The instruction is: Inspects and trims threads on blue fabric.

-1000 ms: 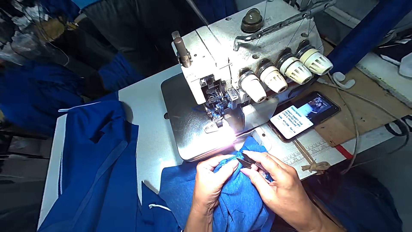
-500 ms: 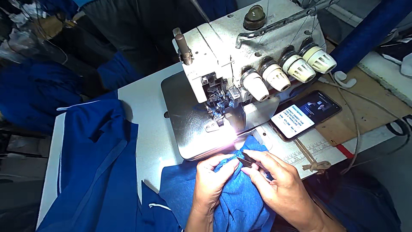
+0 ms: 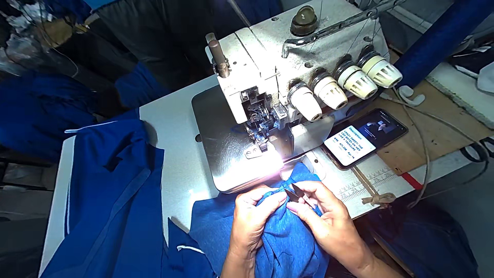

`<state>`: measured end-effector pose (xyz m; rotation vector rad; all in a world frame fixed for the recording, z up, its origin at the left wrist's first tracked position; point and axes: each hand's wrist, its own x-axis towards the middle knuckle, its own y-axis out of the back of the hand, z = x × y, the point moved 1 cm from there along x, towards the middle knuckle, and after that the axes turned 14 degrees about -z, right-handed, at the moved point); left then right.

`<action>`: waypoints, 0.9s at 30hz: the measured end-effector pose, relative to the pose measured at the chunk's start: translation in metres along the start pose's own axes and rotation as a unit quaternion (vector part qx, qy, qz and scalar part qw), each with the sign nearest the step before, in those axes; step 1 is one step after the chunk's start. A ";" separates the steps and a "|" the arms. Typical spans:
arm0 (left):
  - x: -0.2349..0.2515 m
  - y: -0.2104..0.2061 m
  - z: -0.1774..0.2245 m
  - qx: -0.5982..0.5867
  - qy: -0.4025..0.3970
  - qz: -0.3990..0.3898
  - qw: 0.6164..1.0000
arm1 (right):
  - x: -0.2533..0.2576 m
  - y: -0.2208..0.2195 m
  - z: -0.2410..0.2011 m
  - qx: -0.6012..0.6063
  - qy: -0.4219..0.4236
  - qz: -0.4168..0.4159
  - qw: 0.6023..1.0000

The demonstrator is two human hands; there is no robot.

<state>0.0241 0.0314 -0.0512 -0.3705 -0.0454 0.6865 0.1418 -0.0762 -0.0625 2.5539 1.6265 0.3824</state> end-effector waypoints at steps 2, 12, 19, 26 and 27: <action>0.000 0.002 -0.001 -0.036 -0.008 -0.015 0.999 | 0.001 0.002 0.002 -0.008 0.011 -0.010 1.000; 0.000 0.002 -0.002 0.005 -0.029 -0.022 0.999 | 0.002 -0.002 0.003 0.028 0.036 0.025 0.999; -0.003 -0.004 0.001 -0.002 -0.019 0.045 0.999 | 0.006 0.010 0.001 -0.148 0.103 0.026 0.983; -0.002 -0.004 0.002 -0.001 -0.006 0.031 0.999 | 0.013 0.024 -0.004 -0.080 -0.052 -0.005 0.995; -0.002 -0.005 0.002 -0.009 -0.003 0.040 0.999 | 0.016 0.024 -0.003 -0.105 -0.061 0.004 0.993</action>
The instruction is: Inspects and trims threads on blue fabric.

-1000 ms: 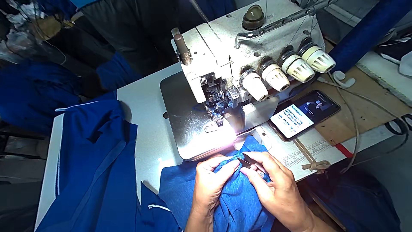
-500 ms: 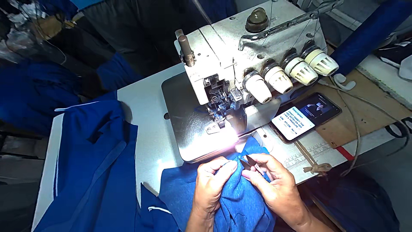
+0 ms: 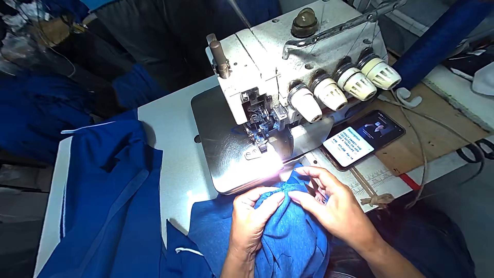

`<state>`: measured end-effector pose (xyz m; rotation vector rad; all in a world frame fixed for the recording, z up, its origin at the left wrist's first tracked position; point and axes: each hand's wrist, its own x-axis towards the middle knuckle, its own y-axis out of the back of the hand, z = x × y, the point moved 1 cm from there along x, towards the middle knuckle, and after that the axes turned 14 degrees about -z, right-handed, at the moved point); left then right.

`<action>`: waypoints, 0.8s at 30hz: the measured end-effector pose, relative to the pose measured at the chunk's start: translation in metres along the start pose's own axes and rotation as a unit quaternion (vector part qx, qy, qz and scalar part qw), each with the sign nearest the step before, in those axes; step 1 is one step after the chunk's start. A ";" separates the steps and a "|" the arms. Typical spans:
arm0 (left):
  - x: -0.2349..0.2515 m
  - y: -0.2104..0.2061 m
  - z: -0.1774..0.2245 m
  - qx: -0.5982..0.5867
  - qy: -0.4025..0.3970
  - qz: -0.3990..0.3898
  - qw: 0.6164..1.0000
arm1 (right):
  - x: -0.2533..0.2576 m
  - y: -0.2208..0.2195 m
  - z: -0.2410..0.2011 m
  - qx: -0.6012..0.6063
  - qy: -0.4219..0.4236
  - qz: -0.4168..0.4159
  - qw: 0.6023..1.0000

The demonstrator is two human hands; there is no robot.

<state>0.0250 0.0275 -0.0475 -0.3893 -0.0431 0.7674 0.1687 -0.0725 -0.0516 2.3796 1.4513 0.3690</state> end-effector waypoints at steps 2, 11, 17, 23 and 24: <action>0.001 -0.002 0.002 -0.025 0.001 0.035 0.999 | 0.001 -0.001 -0.006 -0.073 0.041 0.043 0.996; 0.000 -0.002 0.000 -0.024 -0.004 0.053 0.998 | -0.016 -0.023 -0.018 -0.099 0.146 -0.002 0.984; 0.000 -0.002 0.001 -0.033 -0.004 0.055 0.998 | -0.017 -0.021 -0.016 -0.100 0.132 0.014 0.986; 0.000 -0.003 0.001 -0.033 -0.004 0.057 0.998 | -0.015 -0.023 -0.014 -0.103 0.131 0.015 0.986; 0.000 -0.002 0.001 -0.034 -0.005 0.058 0.998 | -0.015 -0.022 -0.014 -0.102 0.129 0.012 0.986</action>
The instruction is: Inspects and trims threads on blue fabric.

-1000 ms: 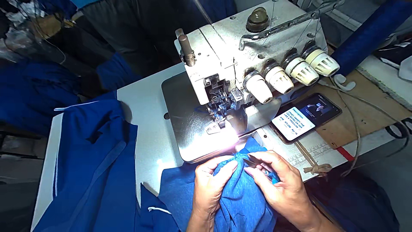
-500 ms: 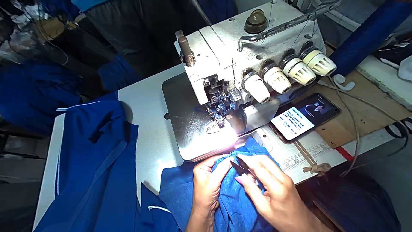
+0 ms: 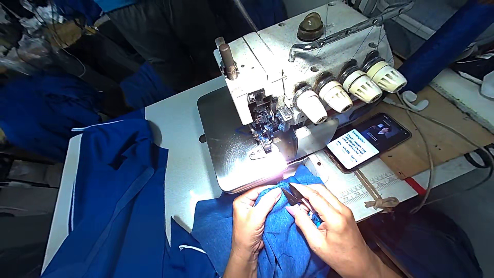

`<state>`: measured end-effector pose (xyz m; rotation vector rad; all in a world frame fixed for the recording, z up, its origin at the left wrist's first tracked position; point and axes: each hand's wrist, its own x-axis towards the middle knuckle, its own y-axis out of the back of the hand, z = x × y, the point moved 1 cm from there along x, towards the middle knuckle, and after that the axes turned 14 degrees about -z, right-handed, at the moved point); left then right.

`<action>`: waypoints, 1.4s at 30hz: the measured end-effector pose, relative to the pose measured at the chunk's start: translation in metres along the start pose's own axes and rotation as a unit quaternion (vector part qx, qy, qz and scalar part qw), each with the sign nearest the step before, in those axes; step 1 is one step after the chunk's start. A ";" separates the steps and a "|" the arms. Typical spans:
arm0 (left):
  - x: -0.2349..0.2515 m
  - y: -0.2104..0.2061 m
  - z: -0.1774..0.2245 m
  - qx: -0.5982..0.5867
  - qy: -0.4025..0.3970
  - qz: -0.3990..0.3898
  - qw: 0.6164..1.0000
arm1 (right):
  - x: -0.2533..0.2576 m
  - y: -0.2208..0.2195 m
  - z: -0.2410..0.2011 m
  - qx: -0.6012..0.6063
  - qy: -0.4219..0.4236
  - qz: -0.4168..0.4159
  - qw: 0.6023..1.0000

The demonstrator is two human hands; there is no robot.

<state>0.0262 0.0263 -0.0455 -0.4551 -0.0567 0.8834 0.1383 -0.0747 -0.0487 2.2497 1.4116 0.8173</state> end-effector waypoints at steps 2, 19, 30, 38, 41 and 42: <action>0.000 0.001 -0.001 0.002 -0.002 -0.004 1.000 | 0.000 0.000 0.000 0.002 -0.003 -0.004 1.000; -0.001 0.002 -0.001 0.019 -0.009 0.000 1.000 | -0.005 -0.012 0.002 -0.017 0.015 0.032 0.999; -0.001 0.002 -0.002 0.023 -0.008 0.002 1.000 | -0.003 -0.011 0.003 -0.020 0.005 0.022 1.000; -0.002 0.003 -0.003 0.058 -0.025 -0.014 0.998 | -0.005 -0.014 0.002 -0.051 0.002 0.035 0.998; -0.002 0.004 -0.003 0.039 -0.025 -0.024 0.999 | -0.005 -0.015 0.005 0.007 0.003 0.041 0.999; -0.002 0.004 -0.003 0.033 -0.022 -0.030 0.999 | -0.005 -0.014 0.006 0.078 -0.011 0.032 0.996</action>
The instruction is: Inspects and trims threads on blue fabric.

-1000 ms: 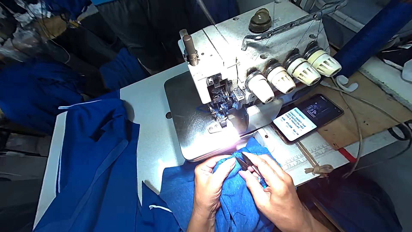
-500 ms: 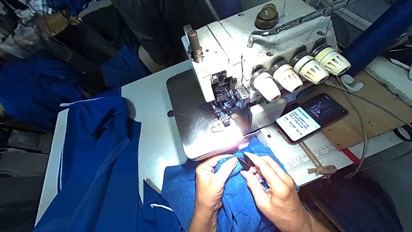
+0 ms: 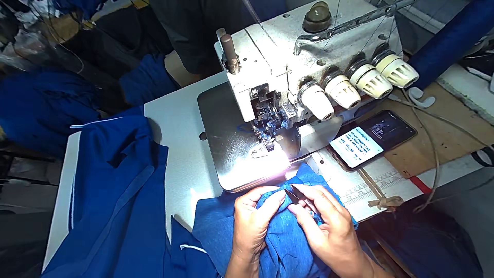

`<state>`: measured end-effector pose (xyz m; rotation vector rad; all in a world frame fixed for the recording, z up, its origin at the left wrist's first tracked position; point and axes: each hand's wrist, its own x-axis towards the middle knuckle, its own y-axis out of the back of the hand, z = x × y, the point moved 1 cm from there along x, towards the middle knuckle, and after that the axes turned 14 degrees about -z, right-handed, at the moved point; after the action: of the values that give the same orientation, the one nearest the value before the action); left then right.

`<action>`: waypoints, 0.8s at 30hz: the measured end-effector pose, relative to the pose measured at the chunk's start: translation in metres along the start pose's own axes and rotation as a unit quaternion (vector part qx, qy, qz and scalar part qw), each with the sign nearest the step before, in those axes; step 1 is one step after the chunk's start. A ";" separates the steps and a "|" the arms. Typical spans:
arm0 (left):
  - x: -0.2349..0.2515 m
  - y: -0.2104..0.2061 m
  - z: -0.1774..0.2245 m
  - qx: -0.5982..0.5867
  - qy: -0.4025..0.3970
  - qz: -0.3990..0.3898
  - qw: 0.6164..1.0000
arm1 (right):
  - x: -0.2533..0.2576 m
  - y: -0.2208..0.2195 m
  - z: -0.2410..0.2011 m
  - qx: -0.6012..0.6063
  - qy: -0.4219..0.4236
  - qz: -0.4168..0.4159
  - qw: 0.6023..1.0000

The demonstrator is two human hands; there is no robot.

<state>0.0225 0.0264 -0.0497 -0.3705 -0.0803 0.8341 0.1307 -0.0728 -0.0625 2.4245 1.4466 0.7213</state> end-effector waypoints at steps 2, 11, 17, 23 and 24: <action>0.000 0.001 0.001 -0.006 0.008 -0.011 1.000 | 0.003 0.006 -0.001 0.173 -0.078 -0.038 0.981; 0.000 0.000 0.000 0.022 0.007 -0.004 1.000 | 0.005 0.010 -0.008 -0.155 0.049 -0.005 0.987; 0.000 0.000 0.000 0.019 0.005 -0.002 1.000 | 0.014 0.024 -0.011 0.364 -0.174 -0.042 0.914; 0.002 0.000 0.000 0.022 0.007 -0.012 1.000 | 0.016 0.024 0.000 0.250 -0.137 0.072 0.956; 0.002 0.000 0.000 0.023 0.008 -0.009 1.000 | 0.019 0.027 0.002 0.293 -0.170 0.083 0.937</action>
<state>0.0236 0.0280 -0.0499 -0.3320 -0.0489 0.8128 0.1600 -0.0690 -0.0472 2.9363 1.4701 -0.1491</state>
